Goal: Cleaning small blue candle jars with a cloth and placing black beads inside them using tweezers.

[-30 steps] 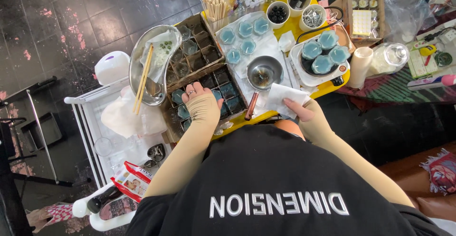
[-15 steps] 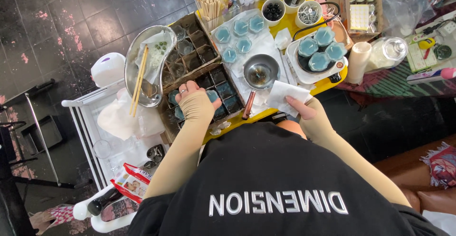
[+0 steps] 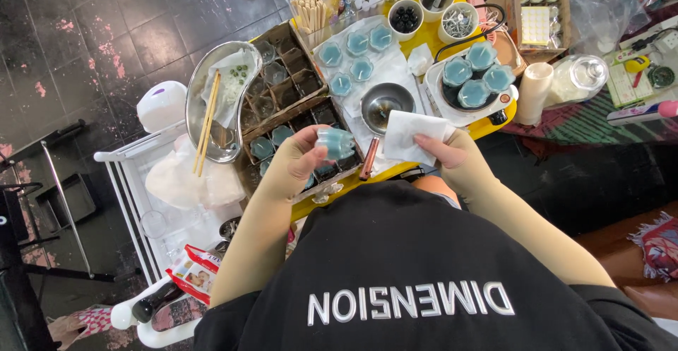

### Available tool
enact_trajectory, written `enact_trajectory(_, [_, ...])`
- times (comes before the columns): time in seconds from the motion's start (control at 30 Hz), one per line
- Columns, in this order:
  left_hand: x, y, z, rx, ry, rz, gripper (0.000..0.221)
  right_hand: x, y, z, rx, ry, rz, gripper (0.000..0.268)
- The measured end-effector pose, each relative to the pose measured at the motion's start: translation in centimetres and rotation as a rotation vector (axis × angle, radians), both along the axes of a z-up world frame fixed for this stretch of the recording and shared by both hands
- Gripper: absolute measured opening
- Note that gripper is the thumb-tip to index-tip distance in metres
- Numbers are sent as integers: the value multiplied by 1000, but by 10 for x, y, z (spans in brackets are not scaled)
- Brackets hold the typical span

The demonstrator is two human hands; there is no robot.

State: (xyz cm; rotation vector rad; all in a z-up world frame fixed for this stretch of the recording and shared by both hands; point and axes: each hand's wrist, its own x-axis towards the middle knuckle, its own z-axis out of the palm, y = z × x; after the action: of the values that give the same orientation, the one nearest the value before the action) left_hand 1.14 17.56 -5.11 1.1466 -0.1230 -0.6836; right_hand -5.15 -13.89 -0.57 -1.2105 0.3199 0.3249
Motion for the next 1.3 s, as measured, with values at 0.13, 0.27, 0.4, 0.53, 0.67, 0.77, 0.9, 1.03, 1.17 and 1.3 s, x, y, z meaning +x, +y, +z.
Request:
enact_trajectory(0.13, [-1, -17, -4, -91, 64, 54, 60, 2, 2, 7, 41, 27, 4, 33])
enact_trajectory(0.27, [-1, -35, -7, -260, 219, 27, 71, 3, -6, 8, -6, 46, 20, 33])
enact_trajectory(0.4, [-1, -60, 3, -247, 266, 72, 69, 0, -27, -6, -120, 5, 130, 30])
enact_trajectory(0.53, [-3, -85, 20, -237, 96, 69, 53, -2, -53, -30, -247, -11, 247, 24])
enact_trajectory(0.67, [-4, -104, 21, 26, 29, 203, 50, 6, -63, -17, -330, -10, 373, 31])
enact_trajectory(0.77, [-5, -117, 19, 27, -15, 250, 53, 16, -68, -6, -238, 13, 379, 36])
enact_trajectory(0.9, [-7, -131, 23, 34, -112, 297, 53, 25, -72, -3, 30, 25, 337, 41])
enact_trajectory(1.03, [-8, -141, 18, 92, -141, 335, 53, 30, -78, -16, 222, -42, 381, 42])
enact_trajectory(1.17, [-13, -149, 16, 212, -173, 353, 58, 27, -83, -30, 422, -147, 324, 14])
enact_trajectory(1.3, [-17, -157, 14, 354, -333, 353, 59, 29, -85, -21, 584, -149, 263, 10])
